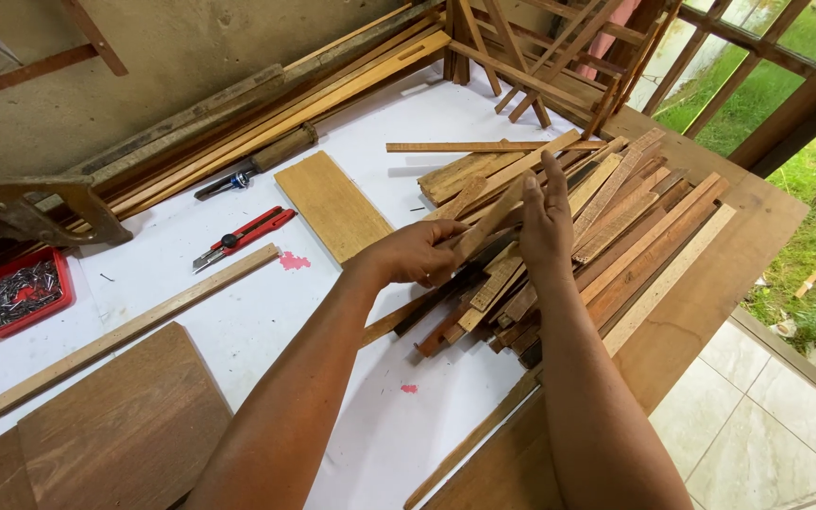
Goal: Manually sanding a small strip of wood with sandpaper on a workshop bench.
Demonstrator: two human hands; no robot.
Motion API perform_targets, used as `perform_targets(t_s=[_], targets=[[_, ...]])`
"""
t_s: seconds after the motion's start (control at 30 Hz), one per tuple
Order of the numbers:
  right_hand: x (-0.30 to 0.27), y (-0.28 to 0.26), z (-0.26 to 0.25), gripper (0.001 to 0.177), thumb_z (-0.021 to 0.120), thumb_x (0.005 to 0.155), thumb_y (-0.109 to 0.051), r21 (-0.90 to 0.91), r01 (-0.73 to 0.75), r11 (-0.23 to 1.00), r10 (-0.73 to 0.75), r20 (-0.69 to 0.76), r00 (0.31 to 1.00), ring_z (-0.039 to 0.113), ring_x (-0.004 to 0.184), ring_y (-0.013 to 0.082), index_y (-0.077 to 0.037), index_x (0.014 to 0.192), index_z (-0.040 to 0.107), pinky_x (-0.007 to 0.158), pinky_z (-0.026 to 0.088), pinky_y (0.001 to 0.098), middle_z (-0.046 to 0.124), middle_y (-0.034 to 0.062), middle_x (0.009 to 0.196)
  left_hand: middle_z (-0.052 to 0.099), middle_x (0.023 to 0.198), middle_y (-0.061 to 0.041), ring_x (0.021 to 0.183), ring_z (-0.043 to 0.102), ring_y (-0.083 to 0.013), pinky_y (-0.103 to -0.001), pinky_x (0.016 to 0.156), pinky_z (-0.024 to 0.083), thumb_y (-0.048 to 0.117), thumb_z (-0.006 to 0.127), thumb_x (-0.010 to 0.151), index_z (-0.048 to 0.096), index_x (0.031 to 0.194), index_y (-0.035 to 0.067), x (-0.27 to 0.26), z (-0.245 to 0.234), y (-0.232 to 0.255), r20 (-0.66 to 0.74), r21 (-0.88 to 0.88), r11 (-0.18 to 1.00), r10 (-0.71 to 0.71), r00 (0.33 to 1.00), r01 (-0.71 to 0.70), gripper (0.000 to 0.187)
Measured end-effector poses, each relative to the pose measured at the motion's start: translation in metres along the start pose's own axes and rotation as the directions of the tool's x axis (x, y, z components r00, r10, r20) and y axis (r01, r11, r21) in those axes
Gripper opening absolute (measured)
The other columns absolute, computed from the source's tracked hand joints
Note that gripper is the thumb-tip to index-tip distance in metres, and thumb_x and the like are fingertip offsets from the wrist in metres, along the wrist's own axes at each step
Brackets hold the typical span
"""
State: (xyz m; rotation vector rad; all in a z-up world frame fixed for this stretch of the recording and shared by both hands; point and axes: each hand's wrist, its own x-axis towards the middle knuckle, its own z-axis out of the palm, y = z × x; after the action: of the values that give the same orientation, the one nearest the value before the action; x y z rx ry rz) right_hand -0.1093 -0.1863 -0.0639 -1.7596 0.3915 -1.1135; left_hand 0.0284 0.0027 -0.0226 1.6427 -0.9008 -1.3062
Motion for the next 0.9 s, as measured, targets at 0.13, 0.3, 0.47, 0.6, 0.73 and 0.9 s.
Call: perform_targets(t_s=[0.13, 0.3, 0.47, 0.6, 0.73, 0.9], targets=[[-0.004, -0.073, 0.003, 0.039, 0.059, 0.107, -0.031, -0.339, -0.371, 0.864, 0.369, -0.074, 0.927, 0.064, 0.122, 0.0196, -0.016, 0.143, 0.057, 0.103, 0.053, 0.0362, 0.066, 0.0109, 0.137, 0.073, 0.107, -0.01, 0.073, 0.062, -0.0136, -0.033, 0.069, 0.054, 0.022, 0.062, 0.093, 0.043, 0.152, 0.019, -0.004, 0.019, 0.01, -0.104, 0.231, 0.973, 0.028, 0.994, -0.004, 0.063], [-0.01, -0.066, -0.003, 0.036, 0.065, 0.096, -0.016, -0.717, -0.131, 0.685, 0.11, -0.076, 0.991, 0.048, 0.131, 0.0301, -0.019, 0.132, 0.068, 0.11, 0.037, 0.0475, 0.056, 0.013, 0.135, 0.076, 0.119, -0.01, 0.099, 0.072, -0.0212, -0.038, 0.091, 0.054, 0.028, 0.05, 0.103, 0.064, 0.141, 0.021, 0.012, 0.027, -0.001, -0.333, 0.415, 0.909, 0.183, 0.925, -0.03, 0.041], [-0.011, -0.07, -0.002, 0.043, 0.07, 0.09, -0.015, -0.769, 0.121, 0.628, -0.076, 0.094, 0.993, 0.045, 0.134, 0.0313, -0.025, 0.131, 0.071, 0.111, 0.032, 0.0487, 0.057, 0.0081, 0.141, 0.077, 0.115, -0.011, 0.1, 0.073, -0.0264, -0.039, 0.091, 0.055, 0.027, 0.052, 0.102, 0.066, 0.136, 0.023, -0.024, 0.029, 0.027, -0.48, 0.442, 0.897, 0.215, 0.85, 0.023, 0.038], [-0.018, -0.102, 0.011, 0.037, 0.077, 0.086, -0.022, -0.672, 0.354, 0.651, -0.194, 0.304, 0.933, 0.047, 0.134, 0.0295, -0.029, 0.122, 0.076, 0.11, 0.033, 0.0486, 0.063, 0.0052, 0.135, 0.076, 0.113, -0.009, 0.1, 0.072, -0.0244, -0.038, 0.09, 0.056, 0.029, 0.058, 0.101, 0.068, 0.133, 0.017, -0.043, 0.008, 0.009, -0.481, 0.483, 0.865, 0.391, 0.785, -0.134, 0.036], [-0.024, -0.105, 0.024, 0.03, 0.079, 0.089, -0.024, -0.581, 0.492, 0.648, -0.315, 0.384, 0.868, 0.052, 0.131, 0.0273, -0.029, 0.119, 0.077, 0.11, 0.035, 0.0501, 0.067, 0.002, 0.131, 0.073, 0.108, -0.013, 0.1, 0.07, -0.0265, -0.04, 0.088, 0.055, 0.033, 0.072, 0.094, 0.07, 0.128, 0.013, -0.108, 0.003, 0.002, -0.448, 0.612, 0.762, 0.554, 0.702, -0.211, 0.039], [-0.057, -0.158, 0.057, 0.036, 0.075, 0.096, -0.014, -0.441, 0.61, 0.659, -0.384, 0.501, 0.776, 0.058, 0.12, 0.0313, -0.02, 0.132, 0.074, 0.106, 0.048, 0.0452, 0.065, 0.0068, 0.122, 0.076, 0.096, -0.002, 0.086, 0.071, -0.0188, -0.036, 0.075, 0.056, 0.037, 0.068, 0.099, 0.072, 0.114, 0.011, -0.193, -0.003, -0.015, -0.521, 0.611, 0.767, 0.576, 0.63, -0.197, 0.03]])
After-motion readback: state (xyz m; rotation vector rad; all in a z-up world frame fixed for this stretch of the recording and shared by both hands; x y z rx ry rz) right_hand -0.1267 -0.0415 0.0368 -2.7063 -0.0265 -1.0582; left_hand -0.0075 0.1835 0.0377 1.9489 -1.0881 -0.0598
